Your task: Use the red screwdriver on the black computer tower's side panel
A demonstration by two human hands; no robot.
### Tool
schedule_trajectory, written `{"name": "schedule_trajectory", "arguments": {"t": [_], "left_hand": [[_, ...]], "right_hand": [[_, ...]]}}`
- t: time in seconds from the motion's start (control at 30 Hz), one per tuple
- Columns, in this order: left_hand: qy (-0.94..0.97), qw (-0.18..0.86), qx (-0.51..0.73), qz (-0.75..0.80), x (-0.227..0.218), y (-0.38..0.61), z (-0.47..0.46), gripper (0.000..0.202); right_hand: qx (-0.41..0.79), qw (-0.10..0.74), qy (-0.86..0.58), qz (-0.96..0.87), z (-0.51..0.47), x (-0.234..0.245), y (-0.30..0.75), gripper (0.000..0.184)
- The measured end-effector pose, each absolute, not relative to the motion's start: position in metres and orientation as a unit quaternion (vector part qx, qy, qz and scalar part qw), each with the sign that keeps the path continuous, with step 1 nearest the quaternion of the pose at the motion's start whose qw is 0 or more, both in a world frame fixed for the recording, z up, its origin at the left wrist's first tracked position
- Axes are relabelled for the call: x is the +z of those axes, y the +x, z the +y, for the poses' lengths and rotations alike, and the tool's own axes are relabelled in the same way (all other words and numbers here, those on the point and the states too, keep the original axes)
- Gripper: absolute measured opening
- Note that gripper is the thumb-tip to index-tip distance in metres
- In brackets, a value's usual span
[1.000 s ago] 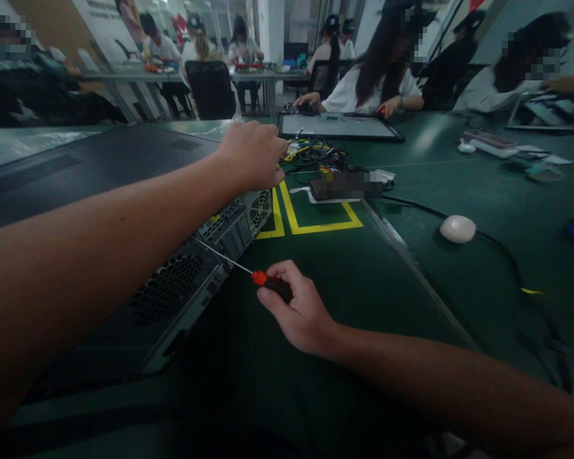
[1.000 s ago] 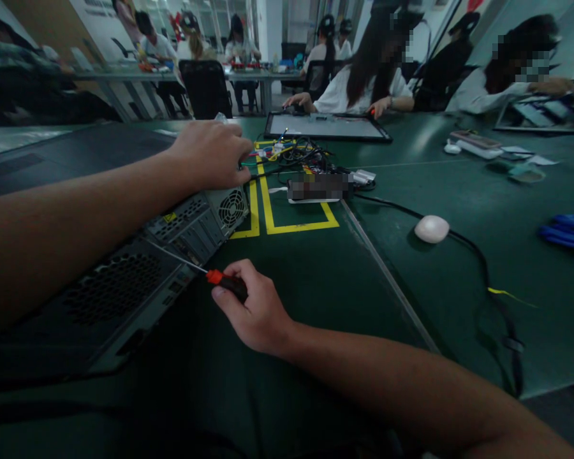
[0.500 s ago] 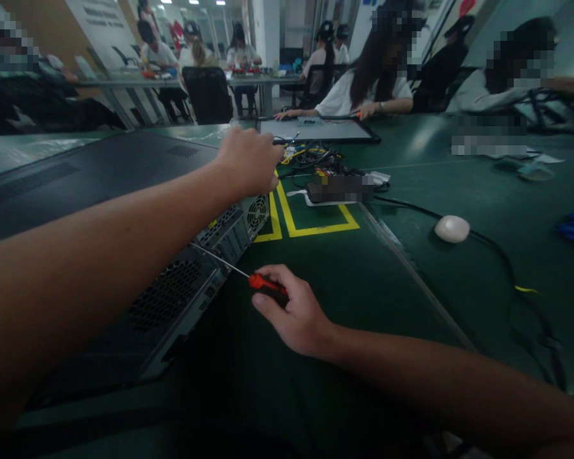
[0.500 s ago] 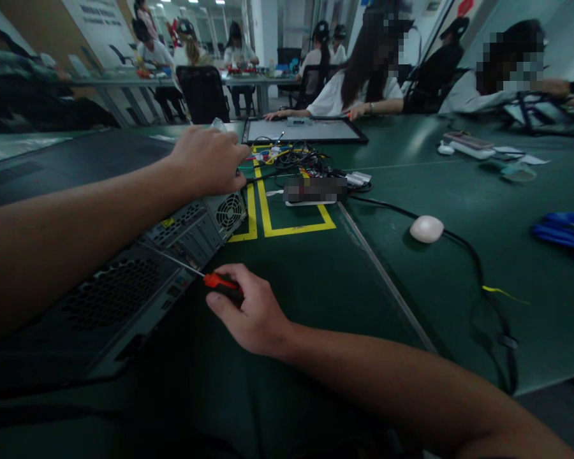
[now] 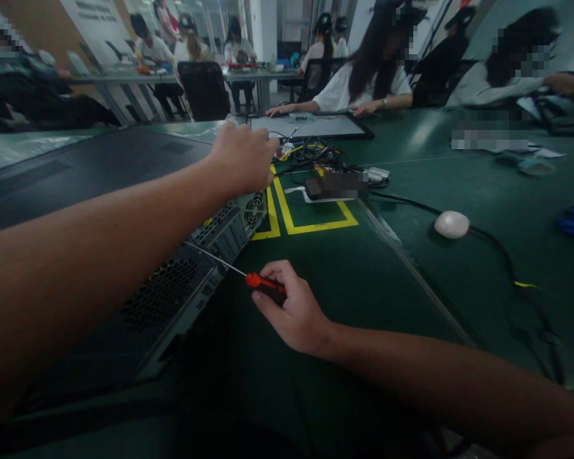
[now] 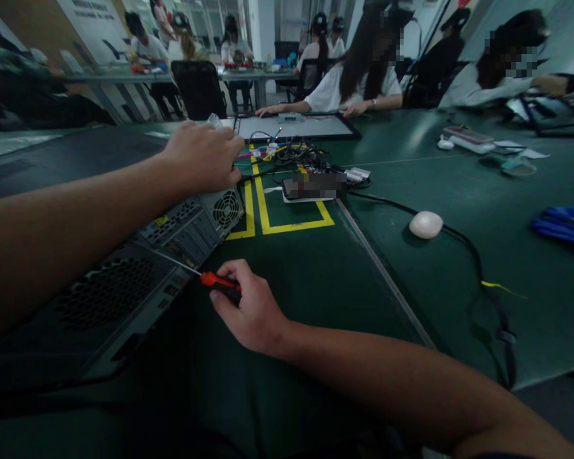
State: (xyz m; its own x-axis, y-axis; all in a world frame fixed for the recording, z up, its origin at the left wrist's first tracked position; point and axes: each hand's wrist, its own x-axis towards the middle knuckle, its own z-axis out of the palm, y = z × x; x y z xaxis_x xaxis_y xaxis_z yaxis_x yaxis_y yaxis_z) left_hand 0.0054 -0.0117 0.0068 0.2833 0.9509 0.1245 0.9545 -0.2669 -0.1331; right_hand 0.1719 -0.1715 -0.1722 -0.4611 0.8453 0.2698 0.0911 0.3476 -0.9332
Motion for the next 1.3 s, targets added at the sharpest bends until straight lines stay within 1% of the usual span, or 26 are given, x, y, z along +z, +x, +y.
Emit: {"name": "schedule_trajectory", "arguments": {"t": [0.07, 0.13, 0.27, 0.37, 0.47, 0.7, 0.8, 0.87, 0.93, 1.0, 1.13, 1.3], "left_hand": [[-0.798, 0.061, -0.025, -0.599, 0.009, 0.005, -0.017, 0.116], [-0.801, 0.044, -0.035, -0.596, 0.011, 0.005, -0.02, 0.118], [-0.798, 0.064, -0.023, -0.599, 0.012, 0.009, -0.02, 0.119], [-0.793, 0.075, -0.01, -0.605, 0.013, 0.012, -0.019, 0.116], [-0.795, 0.063, -0.017, -0.602, 0.013, 0.011, -0.021, 0.111], [-0.794, 0.101, 0.016, -0.599, 0.017, 0.015, -0.027, 0.082], [-0.794, 0.101, 0.025, -0.599, 0.019, 0.018, -0.029, 0.07], [-0.798, 0.082, 0.013, -0.597, 0.019, 0.018, -0.029, 0.071], [-0.802, 0.065, 0.0, -0.594, 0.019, 0.018, -0.026, 0.078], [-0.805, 0.073, 0.001, -0.588, 0.018, 0.017, -0.023, 0.081], [-0.8, 0.116, 0.024, -0.588, 0.016, 0.016, -0.019, 0.072], [-0.805, 0.116, 0.014, -0.582, 0.015, 0.015, -0.021, 0.075]], "right_hand": [[0.465, 0.403, -0.33, -0.716, -0.171, -0.171, 0.172, 0.022], [0.464, 0.401, -0.33, -0.717, -0.171, -0.171, 0.173, 0.022], [0.469, 0.401, -0.33, -0.714, -0.17, -0.172, 0.173, 0.021], [0.47, 0.402, -0.331, -0.713, -0.171, -0.173, 0.172, 0.021], [0.469, 0.407, -0.328, -0.712, -0.171, -0.172, 0.172, 0.02], [0.465, 0.411, -0.331, -0.711, -0.17, -0.172, 0.172, 0.021], [0.465, 0.421, -0.322, -0.709, -0.17, -0.173, 0.173, 0.02], [0.465, 0.425, -0.319, -0.708, -0.17, -0.173, 0.172, 0.02], [0.466, 0.425, -0.321, -0.706, -0.171, -0.173, 0.172, 0.021], [0.468, 0.426, -0.321, -0.705, -0.171, -0.172, 0.172, 0.02], [0.473, 0.429, -0.312, -0.703, -0.171, -0.171, 0.172, 0.019], [0.476, 0.425, -0.315, -0.702, -0.172, -0.168, 0.173, 0.02]]}}
